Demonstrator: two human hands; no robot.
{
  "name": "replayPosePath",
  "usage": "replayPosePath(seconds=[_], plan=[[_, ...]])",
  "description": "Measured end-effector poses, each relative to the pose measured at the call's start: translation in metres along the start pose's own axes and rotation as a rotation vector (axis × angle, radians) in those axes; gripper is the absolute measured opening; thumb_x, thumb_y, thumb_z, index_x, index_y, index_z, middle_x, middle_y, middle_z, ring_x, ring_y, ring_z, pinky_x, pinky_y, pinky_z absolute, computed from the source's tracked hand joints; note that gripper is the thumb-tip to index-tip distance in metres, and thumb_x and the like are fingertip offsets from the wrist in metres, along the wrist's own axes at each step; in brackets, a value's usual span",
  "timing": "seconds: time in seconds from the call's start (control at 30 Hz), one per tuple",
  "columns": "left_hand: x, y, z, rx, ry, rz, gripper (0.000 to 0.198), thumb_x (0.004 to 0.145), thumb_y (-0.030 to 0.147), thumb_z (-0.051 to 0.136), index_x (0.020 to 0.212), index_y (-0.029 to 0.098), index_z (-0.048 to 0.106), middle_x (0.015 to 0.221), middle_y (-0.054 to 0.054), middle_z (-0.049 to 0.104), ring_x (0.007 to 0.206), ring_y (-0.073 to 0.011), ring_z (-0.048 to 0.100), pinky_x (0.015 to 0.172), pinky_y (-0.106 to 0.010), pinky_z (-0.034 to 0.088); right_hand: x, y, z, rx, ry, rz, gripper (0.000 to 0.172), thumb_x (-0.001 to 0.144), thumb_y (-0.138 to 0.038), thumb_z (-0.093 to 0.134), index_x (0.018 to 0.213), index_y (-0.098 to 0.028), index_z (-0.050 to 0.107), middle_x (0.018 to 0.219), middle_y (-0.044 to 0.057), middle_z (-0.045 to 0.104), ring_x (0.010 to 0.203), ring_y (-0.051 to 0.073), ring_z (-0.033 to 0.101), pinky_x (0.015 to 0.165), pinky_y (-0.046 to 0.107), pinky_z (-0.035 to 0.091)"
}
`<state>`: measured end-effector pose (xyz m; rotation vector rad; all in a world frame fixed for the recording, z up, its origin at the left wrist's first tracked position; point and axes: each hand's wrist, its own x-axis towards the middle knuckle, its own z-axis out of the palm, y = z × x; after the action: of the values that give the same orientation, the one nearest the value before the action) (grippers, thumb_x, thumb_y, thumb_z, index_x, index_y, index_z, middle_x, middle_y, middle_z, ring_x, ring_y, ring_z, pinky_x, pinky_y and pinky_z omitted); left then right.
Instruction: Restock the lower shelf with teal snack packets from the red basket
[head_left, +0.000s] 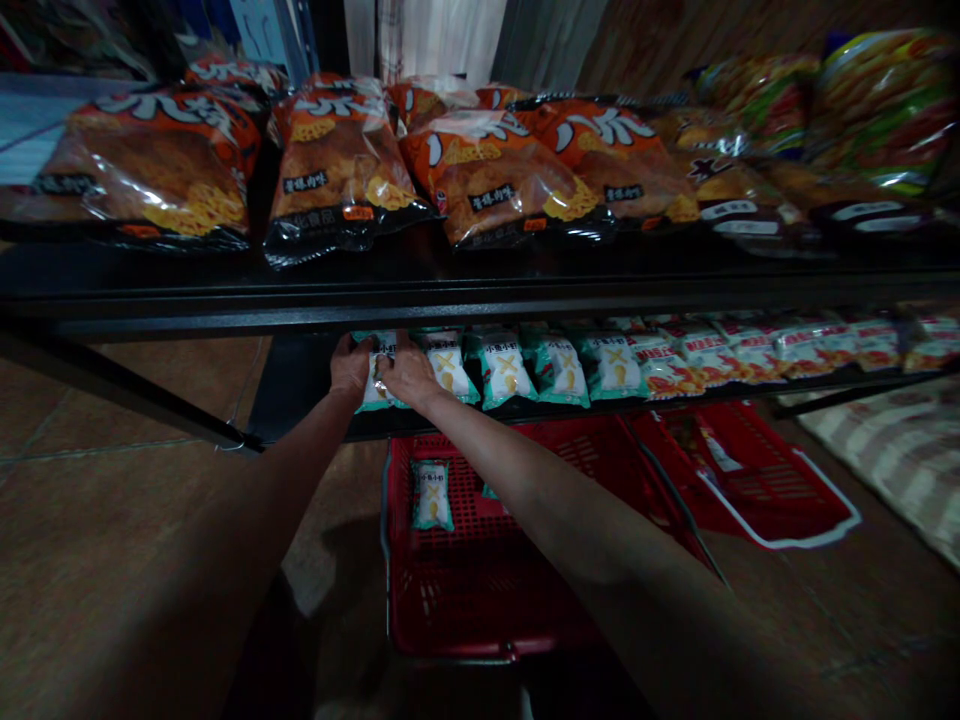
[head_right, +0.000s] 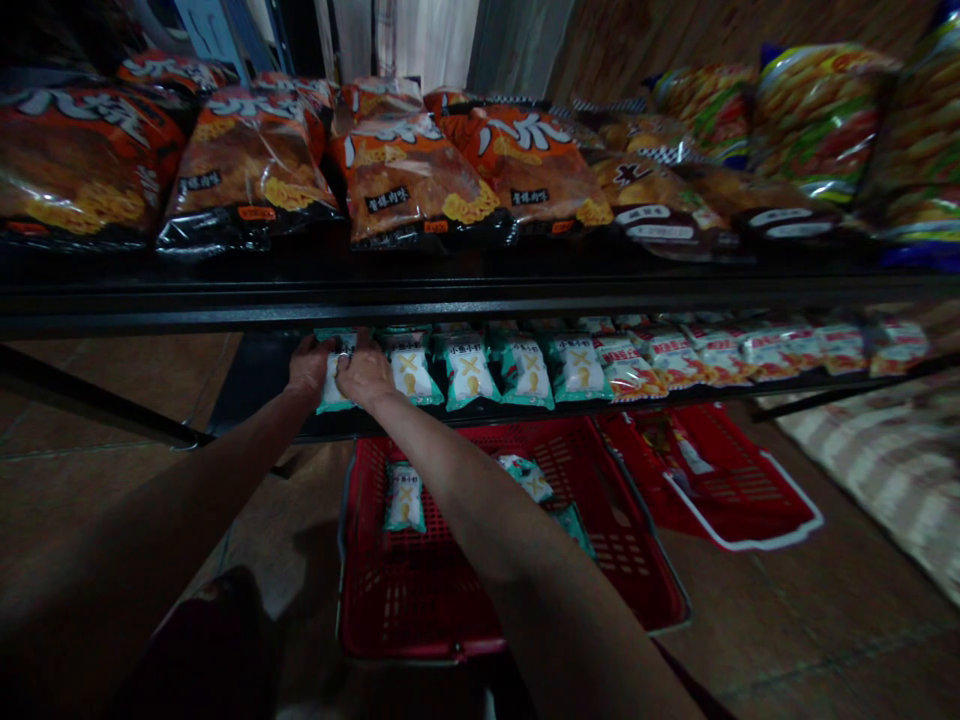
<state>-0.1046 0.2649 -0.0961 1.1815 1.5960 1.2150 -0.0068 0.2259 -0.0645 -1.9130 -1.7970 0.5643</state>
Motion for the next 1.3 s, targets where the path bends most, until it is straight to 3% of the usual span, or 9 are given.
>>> replayPosePath(seconds=[0.4, 0.63, 0.9, 1.3], plan=[[-0.006, 0.008, -0.001, 0.084, 0.027, -0.014, 0.013, 0.071, 0.027, 0.052, 0.075, 0.018, 0.059, 0.077, -0.003, 0.064, 0.072, -0.0152, 0.056, 0.069, -0.024, 0.042, -0.004, -0.003, -0.003, -0.016, -0.027, 0.022, 0.052, 0.084, -0.028, 0.043, 0.132, -0.008, 0.035, 0.116, 0.018, 0.06, 0.106, 0.025, 0.059, 0.092, 0.033, 0.043], [-0.003, -0.002, 0.0, 0.134, 0.036, 0.002, 0.019, 0.071, 0.034, 0.05, 0.075, 0.018, 0.06, 0.074, -0.003, 0.063, 0.069, -0.0157, 0.056, 0.07, -0.026, 0.041, -0.005, -0.003, -0.006, -0.029, -0.048, 0.027, 0.056, 0.084, -0.029, 0.042, 0.135, -0.008, 0.031, 0.116, 0.018, 0.059, 0.105, 0.025, 0.059, 0.092, 0.034, 0.044], [-0.001, -0.002, 0.002, 0.243, 0.046, 0.004, 0.013, 0.073, 0.028, 0.051, 0.075, 0.018, 0.058, 0.079, -0.006, 0.064, 0.078, -0.0192, 0.059, 0.073, -0.028, 0.041, -0.004, 0.001, -0.004, -0.017, -0.052, 0.029, 0.058, 0.084, -0.029, 0.043, 0.136, -0.008, 0.031, 0.117, 0.018, 0.059, 0.108, 0.026, 0.058, 0.093, 0.034, 0.044], [0.001, -0.009, -0.001, 0.187, 0.041, 0.016, 0.027, 0.075, 0.034, 0.05, 0.09, 0.016, 0.063, 0.092, -0.011, 0.067, 0.088, -0.023, 0.06, 0.082, -0.033, 0.043, -0.005, 0.002, -0.003, 0.022, -0.031, -0.006, 0.057, 0.085, -0.026, 0.044, 0.137, -0.006, 0.03, 0.123, 0.018, 0.055, 0.114, 0.024, 0.054, 0.1, 0.033, 0.039]])
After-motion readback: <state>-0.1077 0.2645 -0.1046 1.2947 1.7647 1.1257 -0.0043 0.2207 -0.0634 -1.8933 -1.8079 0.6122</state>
